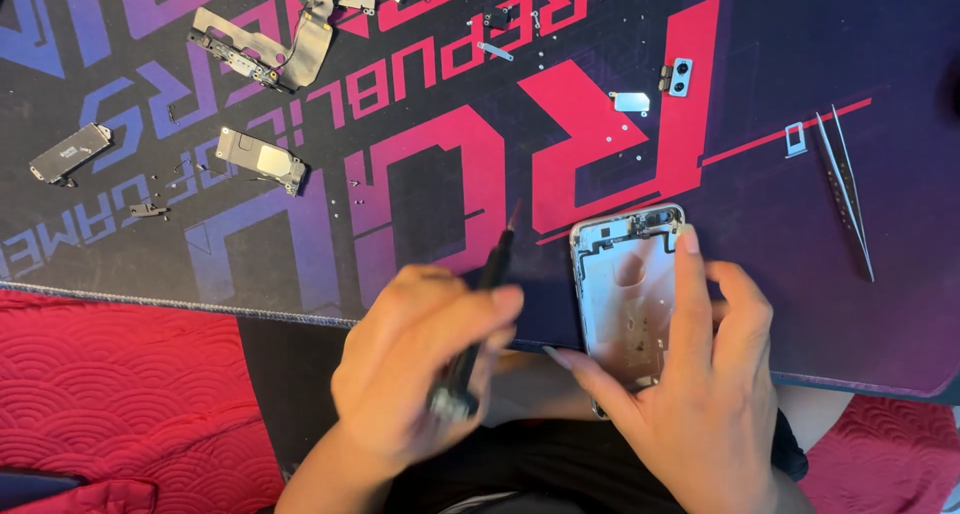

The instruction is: Cleaning adhesive residue and debris from the internal chassis of a disassembled mobile phone using a screwdriver and fingers.

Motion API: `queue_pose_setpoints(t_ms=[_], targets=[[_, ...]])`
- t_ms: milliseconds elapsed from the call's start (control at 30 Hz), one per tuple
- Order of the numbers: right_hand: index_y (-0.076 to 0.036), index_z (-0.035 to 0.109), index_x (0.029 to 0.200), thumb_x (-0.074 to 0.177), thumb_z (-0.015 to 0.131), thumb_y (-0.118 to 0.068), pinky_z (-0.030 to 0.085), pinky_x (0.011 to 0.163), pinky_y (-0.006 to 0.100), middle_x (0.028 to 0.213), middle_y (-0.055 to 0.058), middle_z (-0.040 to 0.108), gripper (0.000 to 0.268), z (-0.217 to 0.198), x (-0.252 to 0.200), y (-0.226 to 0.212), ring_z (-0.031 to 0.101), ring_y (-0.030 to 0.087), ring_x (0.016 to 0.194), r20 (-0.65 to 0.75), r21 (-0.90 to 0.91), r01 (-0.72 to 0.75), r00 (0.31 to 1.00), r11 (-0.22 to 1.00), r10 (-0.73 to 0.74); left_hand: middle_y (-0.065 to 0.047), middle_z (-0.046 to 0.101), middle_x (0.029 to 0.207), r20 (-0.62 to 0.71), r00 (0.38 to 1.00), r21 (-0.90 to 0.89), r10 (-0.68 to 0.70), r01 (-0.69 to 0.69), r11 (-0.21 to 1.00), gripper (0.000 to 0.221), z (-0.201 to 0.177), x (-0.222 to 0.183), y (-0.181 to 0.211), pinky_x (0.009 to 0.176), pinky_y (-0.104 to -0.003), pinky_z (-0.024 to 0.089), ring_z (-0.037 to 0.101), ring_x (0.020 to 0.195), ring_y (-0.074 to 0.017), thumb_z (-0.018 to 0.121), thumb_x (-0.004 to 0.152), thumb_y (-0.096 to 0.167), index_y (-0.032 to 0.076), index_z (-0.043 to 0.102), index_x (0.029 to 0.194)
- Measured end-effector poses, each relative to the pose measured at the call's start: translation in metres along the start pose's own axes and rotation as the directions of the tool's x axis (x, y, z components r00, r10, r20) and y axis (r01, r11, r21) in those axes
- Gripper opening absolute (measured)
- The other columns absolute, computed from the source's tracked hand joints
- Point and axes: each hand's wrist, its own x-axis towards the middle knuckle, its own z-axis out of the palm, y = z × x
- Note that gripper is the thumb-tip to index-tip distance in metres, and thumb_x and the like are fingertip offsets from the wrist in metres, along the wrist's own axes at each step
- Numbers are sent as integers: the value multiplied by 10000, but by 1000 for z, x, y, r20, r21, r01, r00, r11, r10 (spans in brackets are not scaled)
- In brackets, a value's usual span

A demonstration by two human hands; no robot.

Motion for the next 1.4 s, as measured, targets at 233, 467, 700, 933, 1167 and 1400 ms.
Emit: queue_pose_setpoints(t_ms=[233,467,700,933,1167,1400], targets=[[99,493,1535,769,729,-827,583,744,413,1273,222,482,1225,-5,2,7,605,303,911,10,-1,-12,1000,1000,12,-44,736,962,-11,989,348,-149,143,926,286,22,8,-7,709,-349,481,585,683,-225,519,1047,303,61,669,1071],[98,462,1487,907,587,-551,482,944,455,1280,260,498,879,1,13,36,545,378,1118,-59,416,-51,995,908,83,-124,625,1104,81,983,166,-164,149,975,176,37,63,17,906,-369,504,622,1006,-280,466,1092,148,22,563,1168],[-56,350,732,1109,526,-100,179,610,296,690,-26,218,418,13,12,56,205,103,665,-36,769,-195,937,609,347,-3,614,1233,197,905,168,-378,349,922,191,62,100,0,866,-373,510,643,1048,-185,435,1078,245,177,494,1246],[-57,381,705,1074,607,-131,200,568,284,619,-15,253,439,14,12,55,223,109,596,-33,706,-171,961,687,273,28,628,1159,196,921,205,-337,298,932,152,68,101,-6,803,-356,514,628,986,-162,446,1090,232,183,481,1230],[-46,434,724,1080,632,-112,244,597,283,631,-2,325,412,14,12,55,270,125,618,-57,701,-158,960,696,275,32,625,1156,185,926,203,-330,292,935,146,70,100,-8,777,-338,513,638,960,-152,457,1090,231,192,490,1226],[-31,485,758,1097,651,-96,262,596,274,655,0,377,383,18,9,55,307,111,617,-56,717,-174,951,676,304,19,625,1197,175,921,212,-349,311,926,126,71,103,-12,723,-353,515,637,978,-160,467,1072,241,218,500,1192]])
